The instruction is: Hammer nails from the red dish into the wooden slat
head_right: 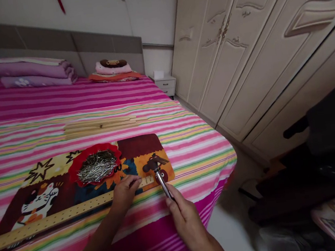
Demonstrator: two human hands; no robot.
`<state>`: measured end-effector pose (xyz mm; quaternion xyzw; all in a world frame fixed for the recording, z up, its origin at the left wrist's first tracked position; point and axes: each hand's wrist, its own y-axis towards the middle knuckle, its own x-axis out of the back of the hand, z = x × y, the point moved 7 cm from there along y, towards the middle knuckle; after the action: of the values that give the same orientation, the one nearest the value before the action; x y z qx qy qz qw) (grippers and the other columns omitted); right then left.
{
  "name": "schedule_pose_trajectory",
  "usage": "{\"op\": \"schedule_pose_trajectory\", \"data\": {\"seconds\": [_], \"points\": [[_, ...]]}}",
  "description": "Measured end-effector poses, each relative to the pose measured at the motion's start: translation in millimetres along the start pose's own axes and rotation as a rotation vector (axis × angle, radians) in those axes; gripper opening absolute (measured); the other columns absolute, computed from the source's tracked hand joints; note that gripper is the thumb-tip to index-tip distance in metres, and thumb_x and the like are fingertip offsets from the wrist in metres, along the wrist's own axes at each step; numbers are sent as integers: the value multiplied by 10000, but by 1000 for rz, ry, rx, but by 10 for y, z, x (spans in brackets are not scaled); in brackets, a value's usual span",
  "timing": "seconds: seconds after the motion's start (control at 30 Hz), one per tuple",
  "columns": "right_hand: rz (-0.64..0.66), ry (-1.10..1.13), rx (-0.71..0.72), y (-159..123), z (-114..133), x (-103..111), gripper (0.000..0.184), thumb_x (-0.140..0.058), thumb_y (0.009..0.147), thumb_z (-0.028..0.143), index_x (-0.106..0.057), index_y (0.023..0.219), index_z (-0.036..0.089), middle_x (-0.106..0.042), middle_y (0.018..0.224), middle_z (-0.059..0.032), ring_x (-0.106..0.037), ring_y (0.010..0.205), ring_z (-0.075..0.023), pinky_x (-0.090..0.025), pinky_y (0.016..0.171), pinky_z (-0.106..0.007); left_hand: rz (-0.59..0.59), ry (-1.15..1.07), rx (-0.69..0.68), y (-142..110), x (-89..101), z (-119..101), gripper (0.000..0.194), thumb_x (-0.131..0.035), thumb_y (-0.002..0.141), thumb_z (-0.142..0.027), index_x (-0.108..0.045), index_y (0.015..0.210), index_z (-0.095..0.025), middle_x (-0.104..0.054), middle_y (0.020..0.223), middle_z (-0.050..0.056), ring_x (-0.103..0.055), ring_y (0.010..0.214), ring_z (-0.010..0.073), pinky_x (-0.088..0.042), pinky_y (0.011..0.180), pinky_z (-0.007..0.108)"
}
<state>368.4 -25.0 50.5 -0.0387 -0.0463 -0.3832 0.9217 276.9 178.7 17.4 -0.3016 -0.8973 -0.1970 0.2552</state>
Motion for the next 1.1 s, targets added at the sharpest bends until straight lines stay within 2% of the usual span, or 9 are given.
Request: {"op": "schedule_pose_trajectory", "data": {"seconds": [0.1, 0.23, 0.43, 0.53, 0.63, 0.73, 0.87, 0.97, 1.1], "points": [[141, -177, 157, 72, 321, -83, 369, -578, 805, 327, -649, 1162, 265, -698, 754, -17, -638, 678, -207, -515, 693, -326, -4, 25, -11, -12, -5, -9, 174, -503, 771, -289, -637, 684, -219, -652, 742, 8, -586, 739, 143, -434, 707, 256], [185, -268, 214, 121, 403, -157, 400, -563, 819, 292, -610, 1216, 300, -720, 967, -53, -647, 946, -276, -478, 864, -400, -15, 34, -21, -28, -23, -7, 179, -491, 781, -275, -638, 699, -214, -650, 764, 15, -584, 762, 144, -425, 722, 259], [205, -309, 187, 103, 262, -191, 395, -569, 818, 306, -617, 1210, 297, -727, 969, -63, -673, 845, -264, -502, 811, -386, -24, 62, -8, -26, -38, 30, 187, -495, 779, -248, -610, 638, -203, -606, 703, 12, -560, 713, 141, -406, 676, 253], [85, -167, 111, 58, 218, -96, 379, -623, 780, 363, -659, 1145, 269, -722, 949, -54, -663, 851, -241, -516, 761, -326, -13, 27, 7, -40, -44, 29, 161, -505, 781, -232, -633, 687, -202, -626, 751, 19, -572, 755, 142, -409, 705, 253], [-155, 65, -82, 10, -43, 67, 452, -670, 730, 439, -634, 1144, 262, -691, 811, -16, -639, 670, -174, -505, 526, -233, -5, 10, 28, -53, -55, 31, 158, -506, 784, -208, -645, 711, -196, -632, 770, 32, -577, 764, 143, -410, 706, 251], [-240, 297, -269, -1, -485, 76, 555, -640, 734, 492, -501, 1233, 291, -556, 577, 66, -460, 378, -99, -339, 283, -174, -17, 32, 38, -53, -64, 43, 156, -508, 782, -188, -646, 709, -191, -630, 766, 43, -574, 758, 147, -411, 702, 256], [-201, 501, -369, 55, -1022, -16, 485, -692, 664, 456, -498, 1068, 269, -515, 541, 84, -421, 344, -86, -313, 245, -158, -46, 32, 31, -69, -84, 60, 154, -509, 759, -148, -658, 743, -184, -634, 795, 57, -575, 764, 151, -424, 707, 262], [-181, 577, -403, 75, -1270, -57, 483, -694, 641, 483, -456, 1007, 276, -496, 514, 101, -388, 313, -76, -296, 231, -149, -51, -14, 2, -100, -79, 53, 173, -497, 766, -144, -663, 782, -190, -634, 807, 50, -574, 738, 138, -438, 684, 250], [-157, 596, -394, 90, -1339, -75, 507, -715, 624, 497, -445, 992, 276, -514, 521, 104, -376, 305, -66, -296, 227, -142, -165, 32, -40, -107, 241, 50, 198, -474, 794, -138, -655, 847, -199, -638, 846, 37, -572, 811, 141, -446, 745, 256]]}}
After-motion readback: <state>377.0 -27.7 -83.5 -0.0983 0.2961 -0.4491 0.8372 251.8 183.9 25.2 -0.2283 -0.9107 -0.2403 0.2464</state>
